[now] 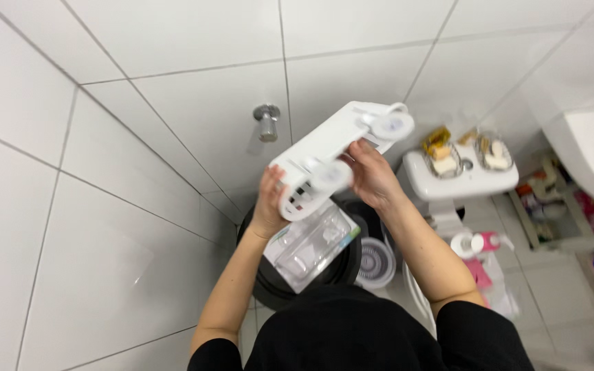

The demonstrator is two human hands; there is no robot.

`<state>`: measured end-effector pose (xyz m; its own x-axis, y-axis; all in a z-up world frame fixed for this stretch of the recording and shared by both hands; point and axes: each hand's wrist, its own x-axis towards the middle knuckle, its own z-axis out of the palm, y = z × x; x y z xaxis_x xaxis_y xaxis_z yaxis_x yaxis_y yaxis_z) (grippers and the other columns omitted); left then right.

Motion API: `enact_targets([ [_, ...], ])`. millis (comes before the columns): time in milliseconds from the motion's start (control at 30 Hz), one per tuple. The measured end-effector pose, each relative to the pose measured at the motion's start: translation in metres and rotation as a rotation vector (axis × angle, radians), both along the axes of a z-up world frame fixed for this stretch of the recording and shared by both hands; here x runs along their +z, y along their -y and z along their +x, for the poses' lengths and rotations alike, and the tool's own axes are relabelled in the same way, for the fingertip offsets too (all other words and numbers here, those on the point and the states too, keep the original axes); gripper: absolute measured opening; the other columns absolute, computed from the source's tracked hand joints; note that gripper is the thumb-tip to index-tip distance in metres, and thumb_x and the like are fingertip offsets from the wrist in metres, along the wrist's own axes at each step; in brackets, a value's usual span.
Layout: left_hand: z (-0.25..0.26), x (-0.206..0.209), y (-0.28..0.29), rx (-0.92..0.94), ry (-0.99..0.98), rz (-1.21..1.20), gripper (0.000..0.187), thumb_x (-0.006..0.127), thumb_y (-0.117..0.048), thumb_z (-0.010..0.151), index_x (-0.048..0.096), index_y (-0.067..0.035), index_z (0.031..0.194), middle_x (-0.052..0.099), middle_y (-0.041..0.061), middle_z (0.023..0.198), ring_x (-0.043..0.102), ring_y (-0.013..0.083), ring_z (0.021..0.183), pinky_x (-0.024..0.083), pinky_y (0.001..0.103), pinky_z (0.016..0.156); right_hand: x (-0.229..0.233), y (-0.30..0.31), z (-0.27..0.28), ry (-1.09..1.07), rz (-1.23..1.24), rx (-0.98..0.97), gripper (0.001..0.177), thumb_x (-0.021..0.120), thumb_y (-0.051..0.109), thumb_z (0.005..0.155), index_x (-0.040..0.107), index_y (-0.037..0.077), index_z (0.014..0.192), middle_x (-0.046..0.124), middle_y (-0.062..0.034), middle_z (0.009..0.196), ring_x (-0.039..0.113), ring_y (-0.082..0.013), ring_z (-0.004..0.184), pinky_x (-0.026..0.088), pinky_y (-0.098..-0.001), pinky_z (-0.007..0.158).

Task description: The person cleans a section of the tiled wall with a pink cloth, then unpacks a white plastic wall organizer. They position and press the organizer onto the wall, securing the suction cups, and finally place toothbrushes and toothpaste into the newly installed holder.

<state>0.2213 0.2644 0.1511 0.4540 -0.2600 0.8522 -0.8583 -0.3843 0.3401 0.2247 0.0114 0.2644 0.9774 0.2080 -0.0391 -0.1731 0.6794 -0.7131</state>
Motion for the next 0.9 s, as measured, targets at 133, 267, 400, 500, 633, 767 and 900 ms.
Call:
enact_targets([
  [133,0.015,0.047,-0.02,0.002,-0.377,-0.372,0.109,0.097,-0.02,0.063,0.033,-0.007,0.15,0.049,0.013,0.145,0.054,0.0252,0.133,0.051,0.043,0.11,0.033,0.042,-0.025,0.562,-0.407,0.027,0.04,0.061,0.029,0.103,0.061,0.004,0.133,0.063,-0.0119,0.137,0.065,-0.024,0.124,0.063,-0.0402,0.09],
  [267,0.064,0.095,-0.068,-0.072,-0.54,-0.646,0.083,0.089,-0.017,0.08,0.044,-0.006,0.149,0.06,0.011,0.138,0.064,0.0223,0.121,0.06,0.035,0.093,0.05,0.082,0.021,0.718,-0.691,-0.707,0.07,0.076,0.045,0.094,0.057,-0.001,0.143,0.052,-0.02,0.137,0.052,-0.029,0.112,0.054,-0.0403,0.087],
  [400,0.123,0.141,-0.092,-0.356,-0.446,-0.714,0.084,0.09,-0.022,0.088,0.039,-0.008,0.153,0.055,0.008,0.149,0.056,0.0254,0.141,0.056,0.043,0.116,0.077,0.085,0.106,0.915,-0.706,-0.267,0.127,0.092,0.057,0.077,0.018,0.008,0.167,0.029,-0.014,0.172,0.031,-0.0262,0.16,0.038,-0.047,0.129],
  [500,0.15,0.164,-0.096,-0.406,-0.38,-0.66,0.1,0.096,-0.034,0.083,0.034,-0.009,0.157,0.051,0.009,0.156,0.049,0.0278,0.149,0.047,0.046,0.126,0.081,0.057,0.137,0.835,-0.621,-0.076,0.132,0.099,0.049,0.068,0.02,0.006,0.166,0.035,-0.016,0.169,0.034,-0.0294,0.159,0.033,-0.0484,0.129],
  [633,0.178,0.181,-0.089,-0.328,-0.438,-0.631,0.116,0.093,-0.057,0.075,0.032,-0.01,0.162,0.049,0.013,0.163,0.047,0.0297,0.156,0.046,0.048,0.125,0.087,0.042,0.161,0.76,-0.498,-0.145,0.125,0.1,0.045,0.067,0.03,0.004,0.162,0.043,-0.0166,0.161,0.039,-0.0321,0.156,0.037,-0.0489,0.13],
  [767,0.194,0.179,-0.083,-0.28,-0.423,-0.471,0.131,0.093,-0.063,0.068,0.017,-0.019,0.165,0.042,0.01,0.165,0.041,0.0312,0.156,0.043,0.048,0.123,0.089,0.046,0.182,0.772,-0.513,-0.211,0.121,0.098,0.051,0.068,0.034,0.005,0.16,0.044,-0.0151,0.16,0.04,-0.033,0.157,0.036,-0.0472,0.133],
  [900,0.199,0.177,-0.086,-0.295,-0.448,-0.476,0.132,0.099,-0.059,0.069,0.017,-0.019,0.164,0.041,0.011,0.165,0.041,0.0341,0.158,0.043,0.051,0.125,0.087,0.046,0.189,0.753,-0.656,-0.25,0.128,0.095,0.056,0.066,0.03,0.006,0.165,0.042,-0.0152,0.164,0.037,-0.0337,0.159,0.038,-0.0461,0.131],
])
